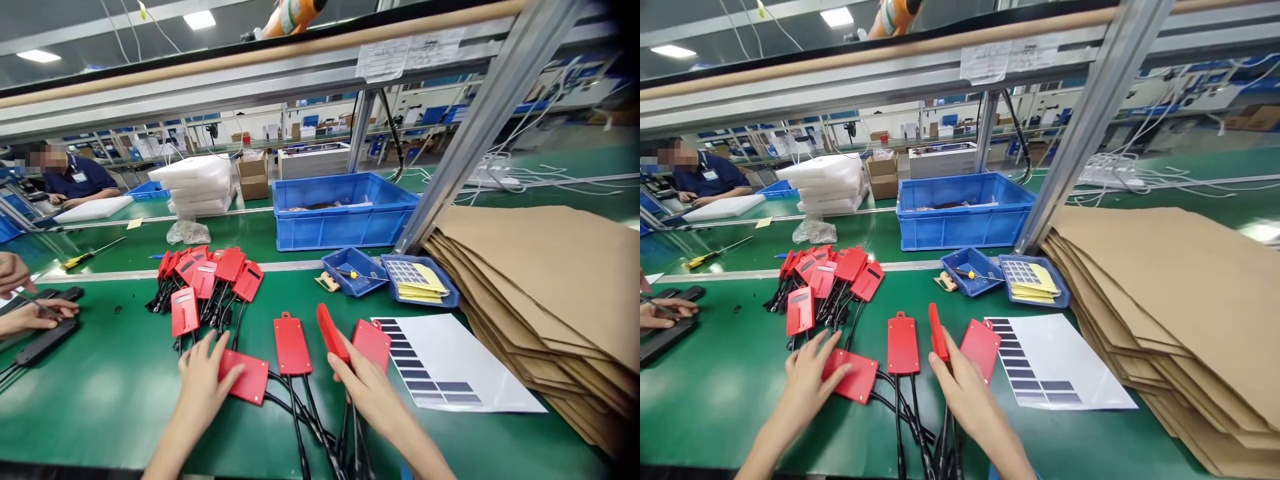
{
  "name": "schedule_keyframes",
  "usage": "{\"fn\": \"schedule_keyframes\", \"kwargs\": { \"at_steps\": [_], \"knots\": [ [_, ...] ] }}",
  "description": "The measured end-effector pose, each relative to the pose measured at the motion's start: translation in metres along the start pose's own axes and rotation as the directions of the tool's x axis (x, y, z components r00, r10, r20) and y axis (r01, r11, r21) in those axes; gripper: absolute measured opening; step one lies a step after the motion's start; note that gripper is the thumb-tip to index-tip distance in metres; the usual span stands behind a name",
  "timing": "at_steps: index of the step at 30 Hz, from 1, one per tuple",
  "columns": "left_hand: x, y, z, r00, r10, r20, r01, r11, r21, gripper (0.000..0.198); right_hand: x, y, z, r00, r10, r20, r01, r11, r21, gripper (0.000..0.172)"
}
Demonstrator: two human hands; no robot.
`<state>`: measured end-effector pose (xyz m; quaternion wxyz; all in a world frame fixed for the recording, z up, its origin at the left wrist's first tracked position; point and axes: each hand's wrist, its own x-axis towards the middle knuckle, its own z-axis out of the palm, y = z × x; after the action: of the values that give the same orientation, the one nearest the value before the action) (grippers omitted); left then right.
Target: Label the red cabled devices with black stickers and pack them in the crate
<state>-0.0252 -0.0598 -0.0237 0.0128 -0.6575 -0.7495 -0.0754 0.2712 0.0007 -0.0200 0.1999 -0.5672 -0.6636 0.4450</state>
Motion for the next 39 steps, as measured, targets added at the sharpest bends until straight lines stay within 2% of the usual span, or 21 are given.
{"fn": "schedule_keyframes", "kwargs": {
  "at_steps": [2, 5, 7, 10, 12, 13, 16, 18, 21, 24, 27, 28, 30, 32, 33, 34, 35, 36, 39],
  "knots": [
    [0.021, 0.004, -0.014, 1.0, 0.003, 0.026, -0.004, 1.0, 0.019, 0.05, -0.003, -0.003, -0.004, 0.998, 0.063, -0.006, -0.063, 0.982, -0.18, 0.064],
    [0.035, 0.027, -0.031, 0.987, 0.077, 0.141, -0.08, 0.997, 0.01, 0.051, -0.006, -0.015, 0.009, 0.996, 0.064, -0.069, -0.09, 0.86, -0.502, 0.062],
    [0.025, 0.046, -0.039, 0.968, 0.094, 0.232, -0.105, 0.994, 0.038, 0.063, -0.007, -0.018, 0.02, 0.994, 0.043, -0.1, -0.095, 0.788, -0.609, 0.062],
    [-0.008, 0.06, -0.038, 0.955, 0.01, 0.296, -0.057, 0.987, 0.148, 0.079, -0.012, -0.007, 0.027, 0.996, -0.058, -0.071, 0.001, 0.781, -0.625, 0.061],
    [-0.028, 0.057, -0.026, 0.969, -0.021, 0.248, -0.028, 0.981, 0.194, 0.075, -0.015, 0.008, 0.024, 0.978, -0.177, -0.106, 0.081, 0.804, -0.589, 0.052],
    [-0.036, 0.053, -0.019, 0.981, -0.009, 0.193, -0.03, 0.979, 0.2, 0.073, -0.015, 0.017, 0.022, 0.959, -0.231, -0.166, 0.091, 0.802, -0.59, 0.049],
    [-0.044, 0.037, 0.0, 0.995, 0.104, 0.001, -0.102, 0.982, 0.161, 0.068, -0.012, 0.038, 0.019, 0.863, -0.359, -0.355, 0.025, 0.732, -0.681, 0.043],
    [-0.042, 0.028, 0.003, 0.981, 0.183, -0.067, -0.174, 0.977, 0.122, 0.062, -0.009, 0.05, 0.018, 0.815, -0.428, -0.391, 0.012, 0.686, -0.728, 0.041],
    [-0.039, 0.02, -0.011, 0.948, 0.313, -0.06, -0.307, 0.947, 0.09, 0.052, -0.01, 0.066, 0.012, 0.793, -0.502, -0.345, 0.149, 0.709, -0.69, 0.035],
    [-0.04, 0.016, -0.031, 0.876, 0.47, 0.109, -0.473, 0.881, 0.002, 0.067, -0.019, 0.081, -0.003, 0.824, -0.53, -0.198, 0.34, 0.744, -0.575, 0.038],
    [-0.038, 0.012, -0.044, 0.754, 0.563, 0.339, -0.541, 0.824, -0.167, 0.086, -0.029, 0.089, -0.016, 0.837, -0.539, -0.09, 0.433, 0.755, -0.493, 0.036],
    [-0.035, 0.01, -0.047, 0.737, 0.552, 0.39, -0.518, 0.832, -0.198, 0.092, -0.03, 0.089, -0.018, 0.842, -0.527, -0.113, 0.417, 0.77, -0.483, 0.032],
    [-0.024, 0.005, -0.051, 0.711, 0.51, 0.485, -0.448, 0.859, -0.246, 0.103, -0.03, 0.084, -0.016, 0.849, -0.473, -0.237, 0.32, 0.816, -0.482, 0.028],
    [-0.008, 0.0, -0.057, 0.629, 0.498, 0.597, -0.366, 0.867, -0.338, 0.108, -0.026, 0.076, -0.008, 0.846, -0.412, -0.338, 0.209, 0.84, -0.501, 0.031],
    [0.001, -0.001, -0.06, 0.575, 0.51, 0.64, -0.318, 0.86, -0.399, 0.108, -0.023, 0.072, -0.002, 0.847, -0.399, -0.352, 0.174, 0.833, -0.526, 0.034],
    [0.01, 0.0, -0.063, 0.541, 0.521, 0.661, -0.265, 0.851, -0.453, 0.106, -0.021, 0.069, 0.004, 0.852, -0.395, -0.344, 0.153, 0.815, -0.558, 0.037],
    [0.019, 0.003, -0.065, 0.541, 0.52, 0.661, -0.213, 0.845, -0.49, 0.101, -0.018, 0.067, 0.011, 0.861, -0.395, -0.321, 0.145, 0.795, -0.588, 0.041],
    [0.027, 0.008, -0.066, 0.576, 0.502, 0.645, -0.172, 0.846, -0.505, 0.095, -0.016, 0.066, 0.016, 0.871, -0.392, -0.296, 0.144, 0.78, -0.609, 0.044],
    [0.048, 0.035, -0.056, 0.746, 0.402, 0.531, -0.17, 0.886, -0.431, 0.09, -0.014, 0.07, 0.021, 0.908, -0.345, -0.239, 0.151, 0.8, -0.581, 0.05]
  ]
}}
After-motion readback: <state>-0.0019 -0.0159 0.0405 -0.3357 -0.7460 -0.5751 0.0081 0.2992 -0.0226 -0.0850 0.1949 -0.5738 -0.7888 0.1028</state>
